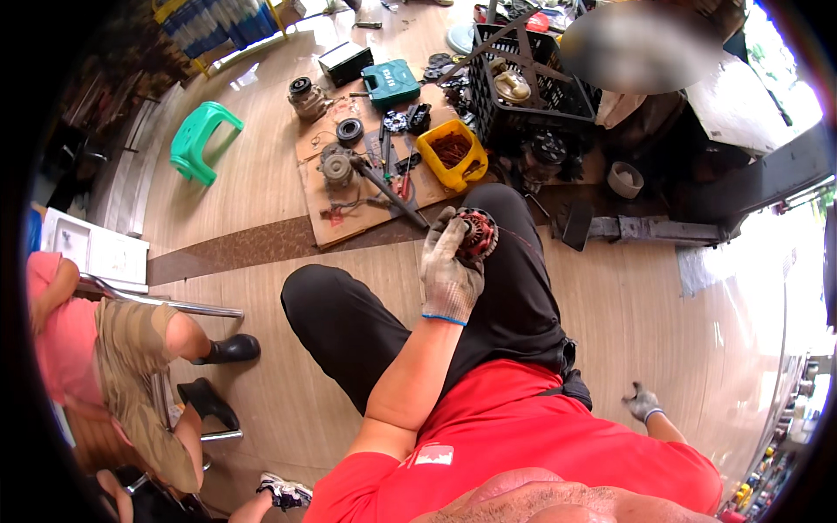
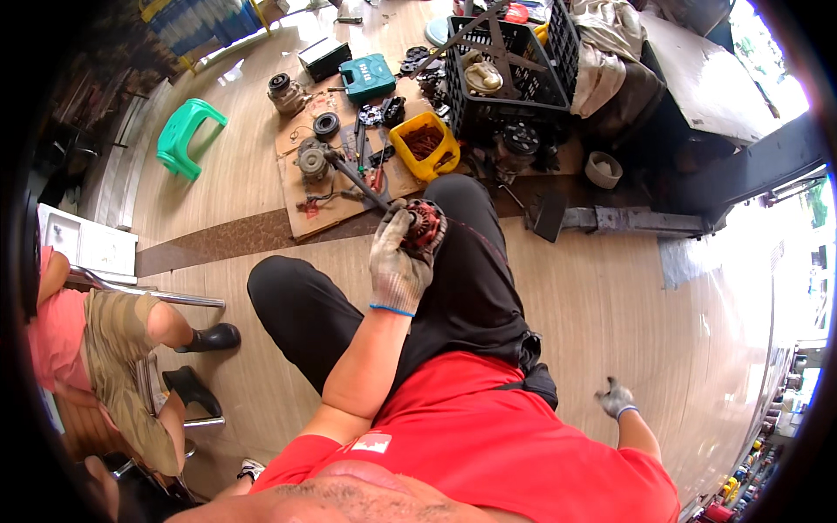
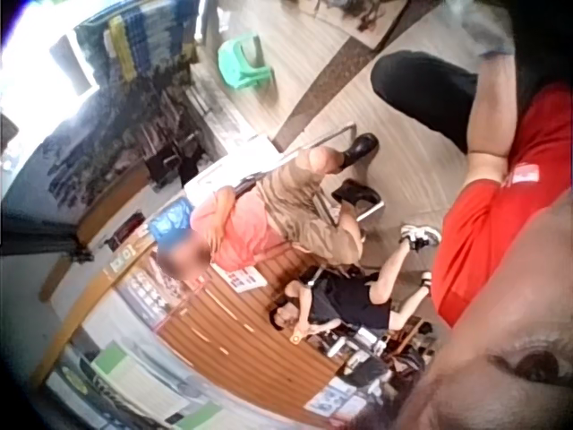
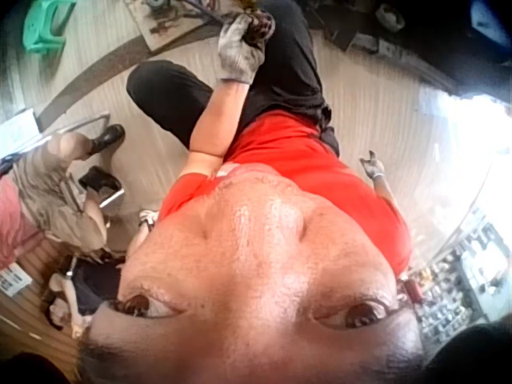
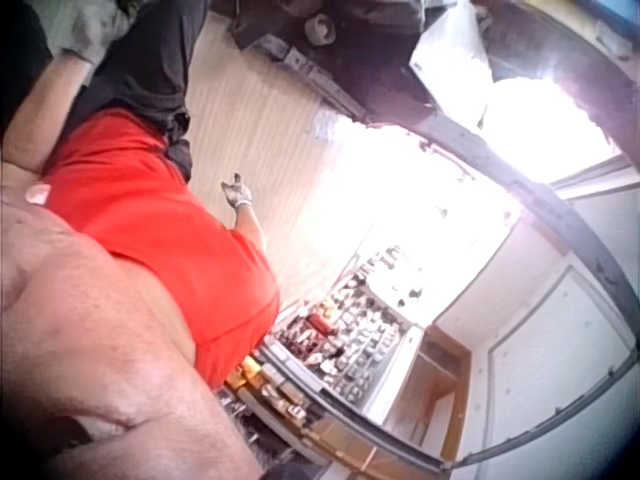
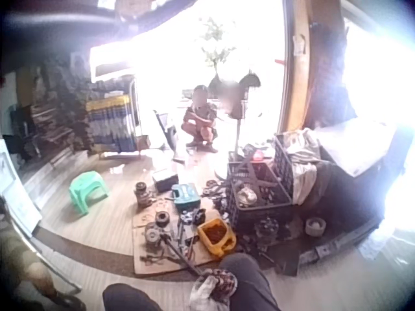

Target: The person sits on the floor and uses pliers to strip the insulation from wires attached to a motor stator. They then use a screwdriver to adjust components within the stator while holding it in their gloved hands.

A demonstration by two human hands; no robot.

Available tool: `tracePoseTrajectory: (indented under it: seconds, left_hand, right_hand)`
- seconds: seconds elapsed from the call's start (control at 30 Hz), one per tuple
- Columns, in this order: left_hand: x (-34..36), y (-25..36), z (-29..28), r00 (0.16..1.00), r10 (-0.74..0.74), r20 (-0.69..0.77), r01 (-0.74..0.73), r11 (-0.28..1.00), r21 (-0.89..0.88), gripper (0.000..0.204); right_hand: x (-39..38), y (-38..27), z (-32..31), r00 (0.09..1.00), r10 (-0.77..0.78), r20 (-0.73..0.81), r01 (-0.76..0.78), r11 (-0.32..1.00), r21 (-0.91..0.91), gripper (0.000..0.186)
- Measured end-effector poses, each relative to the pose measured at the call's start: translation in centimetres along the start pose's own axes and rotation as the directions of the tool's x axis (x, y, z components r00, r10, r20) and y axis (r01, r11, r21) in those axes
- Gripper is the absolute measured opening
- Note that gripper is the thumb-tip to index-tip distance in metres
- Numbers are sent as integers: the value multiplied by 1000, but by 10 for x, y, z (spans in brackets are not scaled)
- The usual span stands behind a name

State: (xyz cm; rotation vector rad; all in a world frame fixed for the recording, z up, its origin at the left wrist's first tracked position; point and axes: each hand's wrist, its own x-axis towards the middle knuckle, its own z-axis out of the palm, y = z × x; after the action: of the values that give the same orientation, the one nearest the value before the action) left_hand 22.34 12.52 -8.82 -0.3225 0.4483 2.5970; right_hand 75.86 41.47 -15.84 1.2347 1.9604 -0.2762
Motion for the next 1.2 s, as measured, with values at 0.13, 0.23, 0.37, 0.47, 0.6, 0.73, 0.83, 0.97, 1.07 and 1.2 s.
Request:
tracePoseTrajectory:
  seconds: [0.13,0.23,0.37,0.47,0.6,0.73,0.83,0.97,1.07,1.2]
  left_hand:
    - [-5,-3,2,999,-33,-27,34,999,10,24]
    - [-7,-2,3,999,-27,-24,27,1000,5,25]
    - [-9,0,6,999,-29,-29,30,999,12,21]
    - [-10,1,7,999,-44,-16,44,999,13,23]
    - [-11,5,5,999,-35,26,34,999,35,23]
    - [-12,7,1,998,-39,58,35,997,64,23]
    - [-12,4,2,999,-17,48,10,991,130,26]
    - [-13,-10,8,994,113,-6,-107,958,267,30]
    - [-9,-13,8,994,109,-16,-102,968,229,23]
    - [1,-14,2,977,209,-49,-193,953,234,8]
  right_hand:
    - [-1,-38,-24,958,-256,129,249,966,65,84]
    - [13,-115,-97,929,-285,-237,335,920,204,82]
    - [-30,-253,-209,544,-468,-697,810,511,289,64]
    - [-76,-352,-240,216,-699,-682,972,223,79,69]
    - [-93,-425,-246,239,-806,-541,963,268,27,70]
    - [-73,-439,-254,288,-834,-470,958,256,132,49]
    - [-69,-436,-268,244,-818,-520,926,356,-125,38]
    - [-98,-426,-281,160,-783,-601,805,456,-381,30]
    - [-133,-414,-275,130,-807,-576,767,450,-457,25]
    - [-162,-399,-244,187,-858,-478,770,430,-472,19]
